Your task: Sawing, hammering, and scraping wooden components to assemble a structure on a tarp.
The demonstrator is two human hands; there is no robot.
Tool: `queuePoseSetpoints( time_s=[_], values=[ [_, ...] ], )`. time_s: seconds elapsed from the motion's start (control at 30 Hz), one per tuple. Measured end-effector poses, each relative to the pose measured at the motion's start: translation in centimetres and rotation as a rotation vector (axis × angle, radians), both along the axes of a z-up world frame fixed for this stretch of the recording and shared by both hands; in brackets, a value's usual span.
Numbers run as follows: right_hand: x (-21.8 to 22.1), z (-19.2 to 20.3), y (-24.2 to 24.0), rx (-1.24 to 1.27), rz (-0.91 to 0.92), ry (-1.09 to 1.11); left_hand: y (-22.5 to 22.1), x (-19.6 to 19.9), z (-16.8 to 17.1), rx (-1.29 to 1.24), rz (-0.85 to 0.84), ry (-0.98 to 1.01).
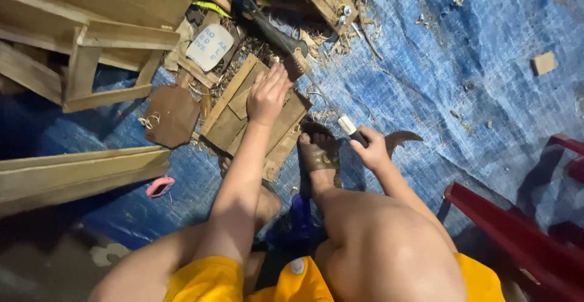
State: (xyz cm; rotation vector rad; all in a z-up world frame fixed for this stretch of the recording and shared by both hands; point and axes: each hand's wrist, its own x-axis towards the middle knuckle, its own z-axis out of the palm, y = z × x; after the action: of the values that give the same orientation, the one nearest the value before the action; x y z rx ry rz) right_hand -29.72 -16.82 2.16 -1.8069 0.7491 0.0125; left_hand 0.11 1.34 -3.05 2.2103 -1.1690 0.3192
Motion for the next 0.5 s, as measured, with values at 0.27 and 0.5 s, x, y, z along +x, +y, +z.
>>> queuePoseSetpoints(
  time_s=[0.27, 0.5],
  values=[
    [3.6, -1.2, -0.5, 0.039, -0.045, -0.007, 0.1, 0.8, 0.5, -0.009, -0.092, 0.031],
    [2.5, -1.3, 1.8, 0.063, -0.066, 0.027, 0.5, 0.2, 0.8, 0.013, -0.077, 0.032]
  ],
)
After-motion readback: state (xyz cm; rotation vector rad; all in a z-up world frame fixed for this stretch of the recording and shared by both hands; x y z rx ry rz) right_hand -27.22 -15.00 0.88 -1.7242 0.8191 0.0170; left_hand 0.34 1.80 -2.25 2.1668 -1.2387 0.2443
